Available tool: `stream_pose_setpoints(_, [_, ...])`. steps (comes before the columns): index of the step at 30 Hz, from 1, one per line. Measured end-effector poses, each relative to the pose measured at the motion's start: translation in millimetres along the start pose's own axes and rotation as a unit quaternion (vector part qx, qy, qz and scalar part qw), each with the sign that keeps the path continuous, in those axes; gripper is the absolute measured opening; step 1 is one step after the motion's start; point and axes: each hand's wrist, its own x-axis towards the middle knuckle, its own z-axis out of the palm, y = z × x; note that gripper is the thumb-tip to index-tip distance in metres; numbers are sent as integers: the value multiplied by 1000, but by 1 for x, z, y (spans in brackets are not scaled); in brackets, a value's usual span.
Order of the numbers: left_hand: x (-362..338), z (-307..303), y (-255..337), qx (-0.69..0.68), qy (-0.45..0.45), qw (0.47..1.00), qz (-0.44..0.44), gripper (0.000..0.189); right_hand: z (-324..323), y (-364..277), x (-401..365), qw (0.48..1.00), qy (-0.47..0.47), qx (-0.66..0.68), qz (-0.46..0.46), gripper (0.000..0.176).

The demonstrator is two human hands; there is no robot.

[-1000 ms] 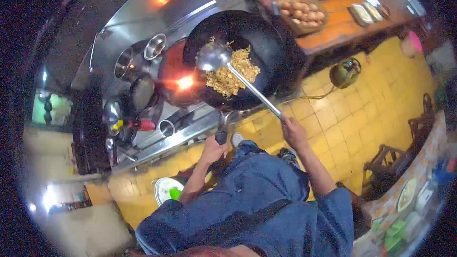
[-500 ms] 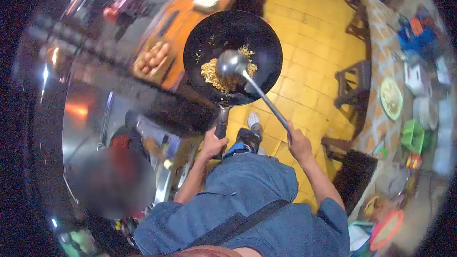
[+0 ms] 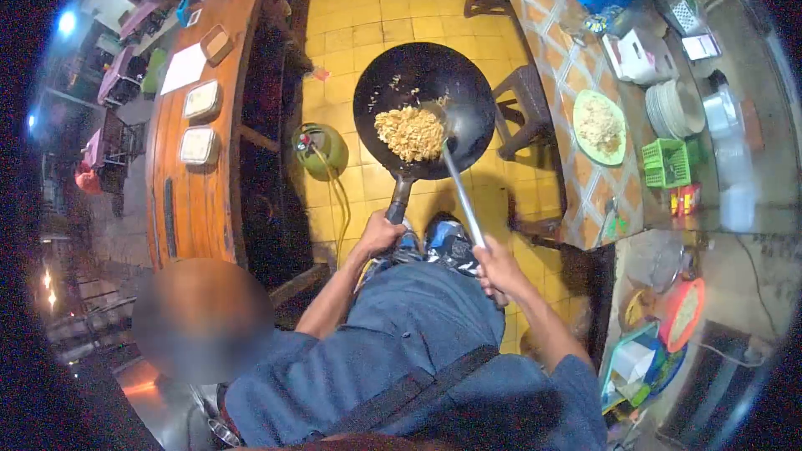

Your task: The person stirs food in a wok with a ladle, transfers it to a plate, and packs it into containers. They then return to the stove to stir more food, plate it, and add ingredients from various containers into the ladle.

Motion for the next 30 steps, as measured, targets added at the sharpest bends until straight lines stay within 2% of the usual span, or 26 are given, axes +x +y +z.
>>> stream_pose_setpoints(1, [12,-4,5,8,-13,1000,-2,28,7,-11,2,994,-47,97,11,29])
stream_pose_setpoints(2, [21,-6,6,15,-29,999,-7,27,0,-18,11,994,-51,94,18,29])
stream_pose_setpoints(4, [43,1,25,-46,-37,997,-48,20,-34,-41,45,944,-194,256,74,29])
stream_pose_setpoints(6, [45,-9,58,-142,-58,983,-99,16,-46,-58,68,941,-223,239,84,29])
stream_pose_setpoints(7, [48,-17,61,-146,-49,983,-105,15,-49,-71,79,941,-238,224,86,29])
stream_pose_setpoints(8, [58,-12,55,-206,-12,974,-91,17,-57,-89,90,945,-246,203,77,29])
stream_pose_setpoints(10, [53,-4,75,-217,7,972,-90,16,-75,-117,80,955,-241,156,77,28])
stream_pose_setpoints(12, [57,-16,85,-236,75,963,-101,15,-73,-164,91,960,-264,78,56,28])
stream_pose_setpoints(14, [65,-36,84,-272,130,952,-55,15,-61,-217,117,943,-326,40,46,31])
stream_pose_setpoints(16, [58,-49,111,-316,179,930,-52,15,-51,-263,131,930,-366,22,35,33])
stream_pose_setpoints(18, [53,-71,124,-317,268,909,-24,15,-26,-307,137,913,-408,10,17,34])
stream_pose_setpoints(20, [47,-95,130,-342,303,889,-18,16,5,-346,134,908,-418,-10,-15,37])
stream_pose_setpoints(22, [44,-119,125,-297,380,876,10,18,36,-382,140,881,-472,20,-12,39])
stream_pose_setpoints(24, [39,-148,132,-306,406,861,10,17,74,-416,148,831,-546,104,30,41])
stream_pose_setpoints(26, [38,-185,126,-346,472,810,33,17,117,-450,160,806,-583,94,22,35])
stream_pose_setpoints(28, [24,-220,136,-356,498,790,37,16,160,-474,168,813,-578,70,-27,35])
stream_pose_setpoints(30, [18,-252,119,-349,533,769,50,17,205,-494,174,831,-550,51,-63,31])
